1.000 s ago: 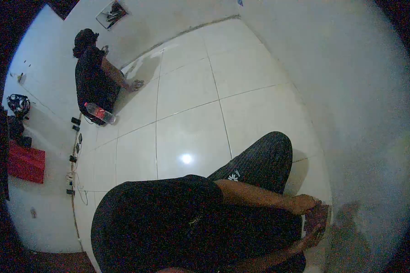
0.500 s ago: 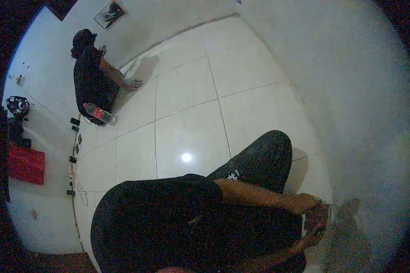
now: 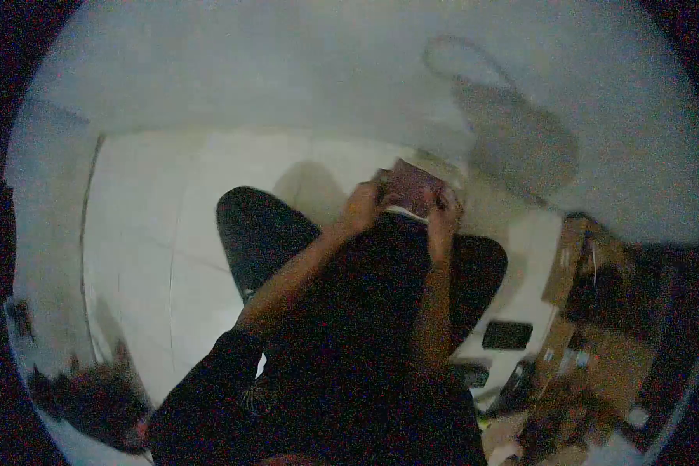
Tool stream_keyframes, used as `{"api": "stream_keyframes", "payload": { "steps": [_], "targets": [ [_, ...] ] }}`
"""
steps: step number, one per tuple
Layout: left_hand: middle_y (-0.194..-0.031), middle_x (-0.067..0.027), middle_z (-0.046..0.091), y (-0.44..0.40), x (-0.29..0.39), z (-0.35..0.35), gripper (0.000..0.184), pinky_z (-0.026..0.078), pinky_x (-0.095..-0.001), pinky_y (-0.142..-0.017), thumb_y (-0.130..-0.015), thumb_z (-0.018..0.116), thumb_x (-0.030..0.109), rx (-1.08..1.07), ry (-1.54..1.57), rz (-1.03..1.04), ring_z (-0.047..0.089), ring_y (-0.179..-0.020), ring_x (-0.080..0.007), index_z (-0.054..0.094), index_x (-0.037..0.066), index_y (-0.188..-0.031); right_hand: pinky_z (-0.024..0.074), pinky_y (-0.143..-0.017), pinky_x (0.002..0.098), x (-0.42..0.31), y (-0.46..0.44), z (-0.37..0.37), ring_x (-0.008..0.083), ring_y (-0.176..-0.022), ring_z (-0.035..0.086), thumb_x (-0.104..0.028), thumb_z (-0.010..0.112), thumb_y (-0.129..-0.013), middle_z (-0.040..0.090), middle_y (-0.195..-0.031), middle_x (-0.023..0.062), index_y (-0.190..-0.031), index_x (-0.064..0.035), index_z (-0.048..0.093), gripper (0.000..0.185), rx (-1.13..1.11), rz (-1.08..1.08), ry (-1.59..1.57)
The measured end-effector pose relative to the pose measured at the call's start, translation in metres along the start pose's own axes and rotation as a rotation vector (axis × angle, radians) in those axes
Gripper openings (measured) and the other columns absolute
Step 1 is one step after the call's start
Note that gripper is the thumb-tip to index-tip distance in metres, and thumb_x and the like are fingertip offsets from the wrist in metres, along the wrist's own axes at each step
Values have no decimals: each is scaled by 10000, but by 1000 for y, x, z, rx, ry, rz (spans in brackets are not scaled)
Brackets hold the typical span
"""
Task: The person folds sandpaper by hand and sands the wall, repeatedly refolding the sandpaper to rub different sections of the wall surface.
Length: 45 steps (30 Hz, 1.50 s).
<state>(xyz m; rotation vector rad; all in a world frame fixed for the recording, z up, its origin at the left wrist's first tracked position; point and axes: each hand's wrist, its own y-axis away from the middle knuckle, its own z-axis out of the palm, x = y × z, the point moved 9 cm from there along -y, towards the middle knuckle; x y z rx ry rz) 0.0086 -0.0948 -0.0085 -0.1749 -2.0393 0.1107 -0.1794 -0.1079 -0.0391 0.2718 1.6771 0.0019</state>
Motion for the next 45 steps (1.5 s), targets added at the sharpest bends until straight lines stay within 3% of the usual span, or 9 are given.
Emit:
{"api": "stream_keyframes", "payload": {
  "steps": [4,5,9,17,33,38,39,42,45],
  "targets": [
    [-727,-172,628,-6,-1,7,393,483,-428,-618,-870,640,182,-26,5,-47,622,-655,-351,467,54,-1199,456,-909,330,-14,0,-6,211,-995,603,-239,717,-834,646,-1097,100,-1099,7,620,375,16,-45,-219],
    [-654,-161,588,-8,0,8,407,458,-393,-560,-876,653,220,-27,43,-52,599,-582,-301,467,55,-1199,452,-900,323,6,-10,-9,188,-1004,588,-189,707,-851,624,-1096,100,-1180,51,557,434,32,-67,-174],
    [-659,-160,591,-6,5,13,410,455,-386,-556,-877,654,215,-45,30,-96,586,-569,-292,468,48,-1202,454,-899,318,-15,7,-11,190,-1000,591,-176,701,-856,625,-1088,101,-1165,53,562,409,56,52,-315],
    [-686,-131,617,-4,22,8,398,477,-326,-536,-886,650,195,2,87,-109,597,-575,-196,496,33,-1215,456,-895,304,-18,9,-17,166,-986,594,-189,702,-856,630,-1066,95,-1150,51,565,404,94,45,-265],
    [-729,-96,665,-1,22,-4,364,496,-291,-524,-863,672,156,54,42,-99,620,-565,-150,532,68,-1187,457,-868,303,-7,5,-6,169,-946,592,-198,705,-854,635,-1039,75,-1139,22,586,379,8,32,-294],
    [-720,-104,659,-1,33,-2,373,497,-296,-530,-866,664,152,30,66,-70,622,-570,-157,525,67,-1202,465,-884,347,-15,12,-7,197,-1034,570,-244,720,-839,612,-1120,123,-1325,-10,421,617,73,28,-363],
    [-731,-108,663,0,37,-5,373,494,-295,-528,-863,660,131,17,-13,-46,619,-569,-163,524,65,-1203,459,-900,367,-20,13,-10,222,-1083,546,-268,716,-840,568,-1196,177,-1398,-41,311,726,93,46,-311],
    [-719,-124,632,0,42,-4,314,464,-281,-519,-886,646,125,-5,10,-89,576,-583,-135,552,54,-1177,478,-844,416,-30,17,-50,272,-976,565,-222,691,-840,569,-1179,157,-1399,-90,290,700,325,-92,16],
    [-704,-115,618,0,37,-4,339,452,-275,-515,-881,656,136,-5,62,-53,565,-576,-135,550,56,-1192,451,-889,422,-58,48,-104,305,-1019,547,-227,679,-850,535,-1230,179,-1333,-82,408,573,432,-148,250]
  ]
}}
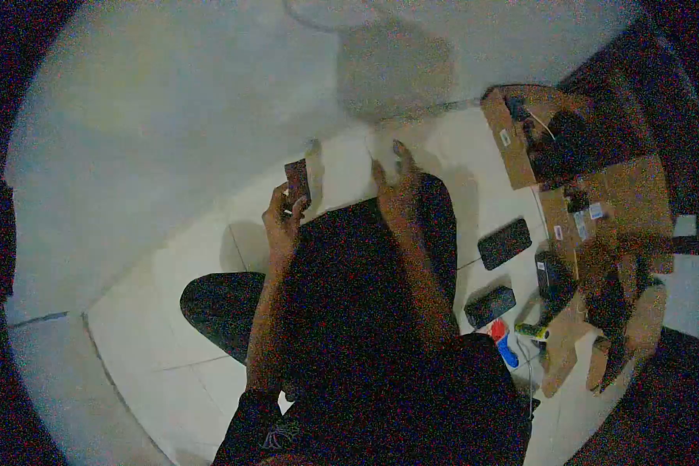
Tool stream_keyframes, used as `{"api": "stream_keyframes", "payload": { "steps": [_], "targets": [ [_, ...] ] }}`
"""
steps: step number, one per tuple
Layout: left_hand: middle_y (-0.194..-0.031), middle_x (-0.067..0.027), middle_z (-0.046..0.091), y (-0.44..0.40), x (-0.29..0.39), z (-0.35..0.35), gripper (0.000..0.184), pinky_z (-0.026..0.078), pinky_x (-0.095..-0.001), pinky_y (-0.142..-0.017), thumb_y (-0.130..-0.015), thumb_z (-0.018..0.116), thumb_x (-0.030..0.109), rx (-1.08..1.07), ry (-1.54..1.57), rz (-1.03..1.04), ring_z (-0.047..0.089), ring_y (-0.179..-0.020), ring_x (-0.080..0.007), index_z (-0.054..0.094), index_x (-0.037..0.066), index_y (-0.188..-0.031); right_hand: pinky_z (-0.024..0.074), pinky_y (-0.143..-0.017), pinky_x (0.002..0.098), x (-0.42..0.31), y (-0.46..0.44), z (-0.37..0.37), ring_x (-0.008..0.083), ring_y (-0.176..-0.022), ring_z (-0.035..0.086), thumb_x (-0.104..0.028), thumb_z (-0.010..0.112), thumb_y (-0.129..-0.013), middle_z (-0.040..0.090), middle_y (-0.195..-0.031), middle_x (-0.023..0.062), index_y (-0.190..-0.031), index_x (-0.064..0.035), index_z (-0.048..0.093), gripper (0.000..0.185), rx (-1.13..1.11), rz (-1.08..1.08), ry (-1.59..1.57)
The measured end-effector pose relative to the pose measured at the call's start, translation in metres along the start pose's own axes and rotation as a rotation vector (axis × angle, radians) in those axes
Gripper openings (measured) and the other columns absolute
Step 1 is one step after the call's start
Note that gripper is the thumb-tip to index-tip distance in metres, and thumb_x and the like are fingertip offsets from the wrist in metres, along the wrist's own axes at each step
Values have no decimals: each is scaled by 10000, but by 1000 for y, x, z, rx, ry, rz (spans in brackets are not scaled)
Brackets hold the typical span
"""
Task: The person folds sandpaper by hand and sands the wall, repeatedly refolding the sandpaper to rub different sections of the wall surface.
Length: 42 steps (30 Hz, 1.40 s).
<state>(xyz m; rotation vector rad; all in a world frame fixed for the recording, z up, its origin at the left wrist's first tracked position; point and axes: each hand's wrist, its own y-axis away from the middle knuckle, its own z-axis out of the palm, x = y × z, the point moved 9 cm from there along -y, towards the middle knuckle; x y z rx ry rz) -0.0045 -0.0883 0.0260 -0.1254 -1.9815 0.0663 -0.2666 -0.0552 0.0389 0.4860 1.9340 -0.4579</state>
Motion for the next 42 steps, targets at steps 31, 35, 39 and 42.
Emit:
{"api": "stream_keyframes", "payload": {
  "steps": [31,35,39,42],
  "targets": [
    [-706,-119,644,-1,-2,1,351,482,-298,-528,-876,670,193,-55,26,10,600,-575,-155,550,21,-1158,304,-990,535,-28,55,-81,399,-1148,424,-313,592,-900,433,-1343,207,-1426,-34,290,668,179,-111,448],
    [-772,-58,642,-4,-14,-14,320,465,-277,-537,-861,698,187,33,532,-169,572,-601,-129,555,50,-1113,381,-970,435,-65,45,15,310,-1095,483,-283,545,-944,463,-1290,211,-1414,-35,302,585,35,-339,78],
    [-916,-83,653,-2,-30,-23,320,478,-288,-581,-862,699,201,93,643,-263,587,-686,-140,540,75,-1109,462,-870,366,11,53,105,254,-1019,543,-339,541,-948,518,-1226,168,-1405,-45,310,590,-225,80,-313],
    [-912,-77,653,-2,-26,-16,348,479,-290,-583,-858,704,213,80,714,-319,589,-689,-144,538,81,-1134,494,-785,341,71,60,151,217,-960,576,-373,549,-944,568,-1148,119,-1358,-51,385,549,-341,-8,-318]
  ]
}}
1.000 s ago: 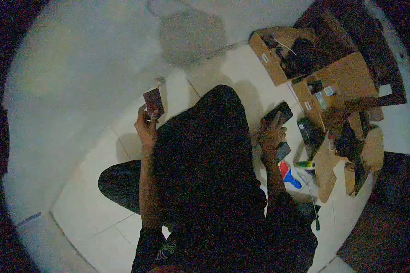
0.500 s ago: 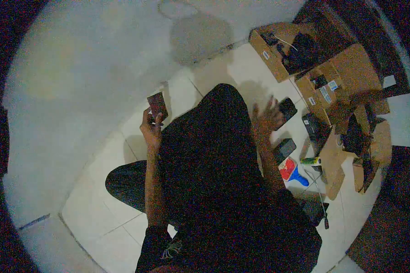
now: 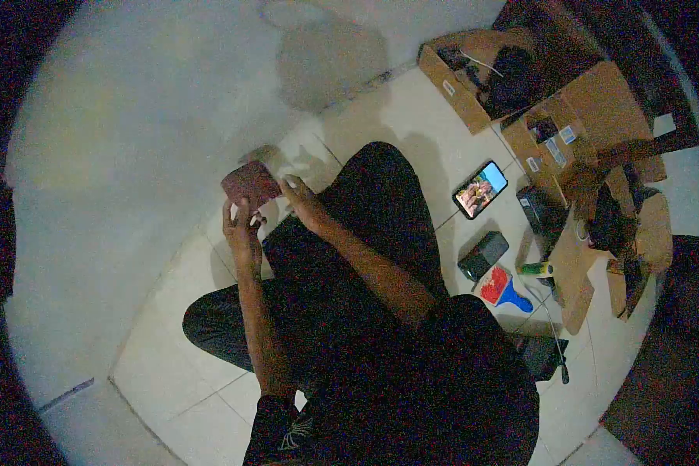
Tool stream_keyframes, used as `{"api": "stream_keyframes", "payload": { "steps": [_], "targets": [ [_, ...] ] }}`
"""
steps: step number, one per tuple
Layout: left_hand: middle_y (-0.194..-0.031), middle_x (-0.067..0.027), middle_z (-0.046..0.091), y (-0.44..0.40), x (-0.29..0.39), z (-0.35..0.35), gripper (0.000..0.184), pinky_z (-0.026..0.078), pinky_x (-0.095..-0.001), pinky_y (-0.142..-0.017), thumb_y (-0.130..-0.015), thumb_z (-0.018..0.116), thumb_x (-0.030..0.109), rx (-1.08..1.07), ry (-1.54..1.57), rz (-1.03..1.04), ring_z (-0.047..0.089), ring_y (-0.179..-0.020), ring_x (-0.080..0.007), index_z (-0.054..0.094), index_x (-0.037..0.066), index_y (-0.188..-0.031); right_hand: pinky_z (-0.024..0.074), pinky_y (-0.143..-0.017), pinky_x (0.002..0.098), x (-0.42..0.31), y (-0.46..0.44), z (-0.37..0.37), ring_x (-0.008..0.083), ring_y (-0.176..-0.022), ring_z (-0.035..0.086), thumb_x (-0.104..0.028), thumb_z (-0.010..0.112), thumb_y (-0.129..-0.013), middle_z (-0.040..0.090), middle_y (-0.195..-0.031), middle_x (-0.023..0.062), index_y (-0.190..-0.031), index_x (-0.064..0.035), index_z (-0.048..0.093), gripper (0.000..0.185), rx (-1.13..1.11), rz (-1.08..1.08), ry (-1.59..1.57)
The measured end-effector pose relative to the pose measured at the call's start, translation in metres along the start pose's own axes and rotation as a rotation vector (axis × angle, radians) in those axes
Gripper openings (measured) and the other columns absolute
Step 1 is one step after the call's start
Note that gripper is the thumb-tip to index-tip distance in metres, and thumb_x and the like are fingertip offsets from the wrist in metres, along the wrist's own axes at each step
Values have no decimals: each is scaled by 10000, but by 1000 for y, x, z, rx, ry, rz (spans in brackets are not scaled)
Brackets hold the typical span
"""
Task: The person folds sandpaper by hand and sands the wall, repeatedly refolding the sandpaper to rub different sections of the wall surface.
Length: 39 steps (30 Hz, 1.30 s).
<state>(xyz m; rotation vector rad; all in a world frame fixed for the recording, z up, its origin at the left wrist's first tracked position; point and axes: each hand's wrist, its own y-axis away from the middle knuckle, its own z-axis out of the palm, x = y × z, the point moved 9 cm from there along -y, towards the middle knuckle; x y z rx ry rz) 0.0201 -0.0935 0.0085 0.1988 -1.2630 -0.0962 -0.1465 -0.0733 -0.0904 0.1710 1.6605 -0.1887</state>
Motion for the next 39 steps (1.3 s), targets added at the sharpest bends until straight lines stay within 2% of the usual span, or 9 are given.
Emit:
{"api": "stream_keyframes", "payload": {
  "steps": [2,5,14,18,21,23,28,35,39],
  "targets": [
    [-925,-68,655,1,-10,11,371,479,-285,-581,-861,700,210,-111,29,-102,590,-693,-137,532,81,-1166,497,-777,327,-31,3,2,187,-975,584,-379,573,-929,590,-1110,95,-1293,-53,465,501,-147,392,-576],
    [-910,-67,657,2,-16,21,377,476,-267,-578,-863,693,175,-168,-32,-167,587,-684,-129,529,71,-1186,503,-768,331,-35,5,-10,170,-927,609,-364,598,-912,598,-1126,79,-1253,-49,509,473,-45,441,-719],
    [-740,-26,624,0,-8,19,323,464,-242,-582,-856,623,-1,-202,-421,93,546,-625,-82,554,26,-1170,537,-448,275,-50,8,-22,164,-725,637,-177,685,-848,653,-979,77,-1182,-23,561,388,7,365,-495],
    [-721,-34,617,4,-1,20,349,462,-245,-578,-846,626,-6,-169,-633,146,543,-610,-78,548,30,-1184,559,-490,270,-37,5,-20,153,-740,639,-146,686,-847,652,-986,73,-1154,-19,581,349,42,306,-369],
    [-684,-37,598,0,-8,14,345,462,-252,-564,-850,632,19,-167,-541,225,551,-603,-83,552,36,-1185,578,-518,275,-47,-4,-22,145,-762,643,-114,682,-848,653,-990,69,-1125,-16,596,306,51,5,-187],
    [-661,-35,582,1,-7,14,347,464,-255,-562,-847,638,23,-166,-503,215,551,-596,-89,555,36,-1183,591,-542,294,-46,5,-18,154,-787,651,-111,664,-861,651,-1003,71,-1149,-15,578,315,37,270,-459],
    [-783,-56,630,-2,-5,8,281,488,-263,-598,-876,618,50,-143,-384,162,565,-652,-100,556,18,-1149,588,-555,306,-49,4,-11,171,-788,653,-117,668,-857,648,-1008,81,-1153,-8,567,331,-10,268,-490],
    [-757,-45,615,-5,-12,-3,251,462,-256,-575,-903,603,79,-64,-302,54,529,-650,-82,553,26,-1143,594,-581,303,-80,9,0,179,-782,660,-134,650,-875,642,-1035,98,-1187,11,540,362,-108,269,-430],
    [-683,-26,576,-9,-11,-6,238,430,-247,-528,-920,591,112,-44,-161,202,491,-589,-74,551,23,-1137,594,-592,301,-74,10,4,180,-778,657,-167,654,-877,638,-1043,109,-1188,20,539,381,-156,291,-341]
  ]
}}
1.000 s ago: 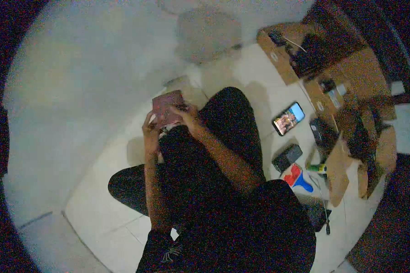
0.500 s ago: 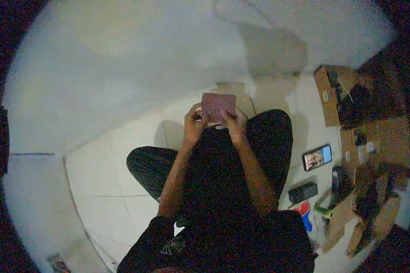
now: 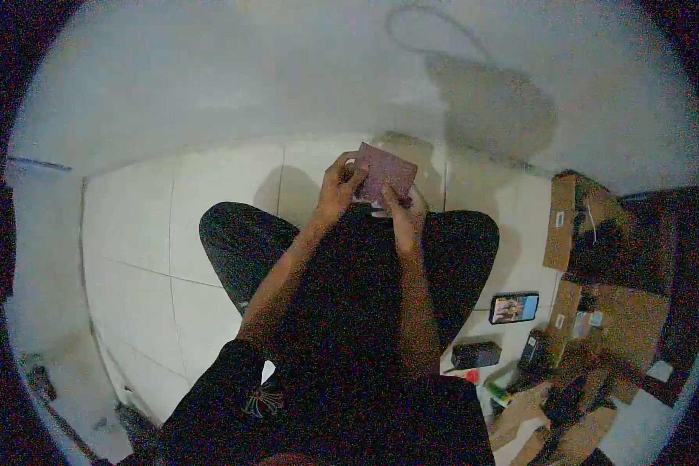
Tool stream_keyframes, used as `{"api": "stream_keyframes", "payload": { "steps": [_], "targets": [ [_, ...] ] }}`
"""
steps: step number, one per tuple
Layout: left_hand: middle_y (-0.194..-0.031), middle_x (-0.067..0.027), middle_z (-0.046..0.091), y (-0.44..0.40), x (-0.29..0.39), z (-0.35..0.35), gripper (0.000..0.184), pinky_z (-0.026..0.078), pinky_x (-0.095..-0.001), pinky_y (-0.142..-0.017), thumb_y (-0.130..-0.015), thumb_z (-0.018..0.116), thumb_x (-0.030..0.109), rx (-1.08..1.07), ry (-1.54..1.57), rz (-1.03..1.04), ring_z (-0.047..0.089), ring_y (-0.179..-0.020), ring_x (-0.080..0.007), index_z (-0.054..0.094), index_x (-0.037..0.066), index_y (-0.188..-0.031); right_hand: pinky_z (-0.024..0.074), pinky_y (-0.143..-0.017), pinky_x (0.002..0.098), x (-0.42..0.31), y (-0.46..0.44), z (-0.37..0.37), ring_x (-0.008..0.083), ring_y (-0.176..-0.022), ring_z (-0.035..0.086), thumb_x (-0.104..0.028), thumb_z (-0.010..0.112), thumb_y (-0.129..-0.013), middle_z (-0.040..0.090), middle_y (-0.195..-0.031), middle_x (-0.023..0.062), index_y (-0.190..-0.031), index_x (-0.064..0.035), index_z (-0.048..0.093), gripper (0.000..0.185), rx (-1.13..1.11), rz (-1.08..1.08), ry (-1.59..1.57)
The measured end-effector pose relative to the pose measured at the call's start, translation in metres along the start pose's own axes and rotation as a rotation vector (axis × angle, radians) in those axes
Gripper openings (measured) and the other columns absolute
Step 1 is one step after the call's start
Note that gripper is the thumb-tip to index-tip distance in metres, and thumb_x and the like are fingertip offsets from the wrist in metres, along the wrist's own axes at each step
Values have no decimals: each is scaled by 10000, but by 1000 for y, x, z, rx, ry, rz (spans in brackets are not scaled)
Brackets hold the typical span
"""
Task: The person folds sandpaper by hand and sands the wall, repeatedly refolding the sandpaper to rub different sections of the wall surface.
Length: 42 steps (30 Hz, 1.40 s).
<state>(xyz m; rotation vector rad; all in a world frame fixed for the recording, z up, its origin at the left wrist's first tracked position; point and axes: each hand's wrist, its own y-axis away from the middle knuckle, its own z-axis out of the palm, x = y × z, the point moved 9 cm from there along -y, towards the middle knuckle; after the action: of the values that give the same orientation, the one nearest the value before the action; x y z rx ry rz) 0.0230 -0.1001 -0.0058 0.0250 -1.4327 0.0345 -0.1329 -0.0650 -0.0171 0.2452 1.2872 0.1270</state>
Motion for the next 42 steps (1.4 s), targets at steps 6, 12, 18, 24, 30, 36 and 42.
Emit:
{"api": "stream_keyframes", "payload": {
  "steps": [6,12,18,24,30,36,42],
  "targets": [
    [-682,-53,596,8,17,7,248,463,-275,-524,-932,589,158,37,-157,2,551,-598,-97,549,4,-1122,595,-589,314,18,-3,-19,211,-812,658,-285,624,-903,623,-1092,127,-1215,26,520,452,72,68,-41],
    [-637,-129,609,11,41,0,275,479,-338,-527,-938,574,232,27,-435,201,633,-573,-213,560,26,-1119,569,-654,321,11,6,-6,202,-916,628,-344,615,-904,619,-1082,103,-1159,1,582,431,126,123,-121],
    [-725,-212,630,10,43,-10,262,493,-403,-615,-900,580,183,87,-519,225,623,-633,-375,570,38,-1118,617,-617,358,31,-15,-18,242,-927,624,-265,612,-914,571,-1091,143,-1183,57,544,425,33,-98,348],
    [-782,-224,646,8,41,-7,265,506,-432,-651,-896,566,157,46,-509,264,646,-686,-379,564,40,-1134,618,-603,342,31,-13,-18,229,-900,636,-196,599,-925,600,-1082,137,-1124,57,570,324,55,-68,260],
    [-759,-215,638,8,36,-5,276,501,-412,-637,-914,552,188,39,-445,186,647,-665,-373,542,35,-1145,615,-600,348,21,-4,-13,216,-882,635,-209,599,-926,604,-1074,130,-1141,60,566,346,81,-109,75],
    [-728,-215,626,8,40,3,267,488,-383,-582,-925,553,191,23,-407,139,641,-616,-332,538,24,-1132,588,-639,319,33,-11,-33,157,-837,608,-240,626,-912,622,-1031,89,-1117,48,597,355,197,-115,295],
    [-722,-196,632,5,18,-7,273,489,-361,-572,-932,552,197,25,-481,86,655,-622,-264,532,18,-1137,464,-849,327,5,-3,-15,184,-895,596,-356,678,-860,668,-973,103,-1002,52,648,433,131,-227,306]
  ]
}}
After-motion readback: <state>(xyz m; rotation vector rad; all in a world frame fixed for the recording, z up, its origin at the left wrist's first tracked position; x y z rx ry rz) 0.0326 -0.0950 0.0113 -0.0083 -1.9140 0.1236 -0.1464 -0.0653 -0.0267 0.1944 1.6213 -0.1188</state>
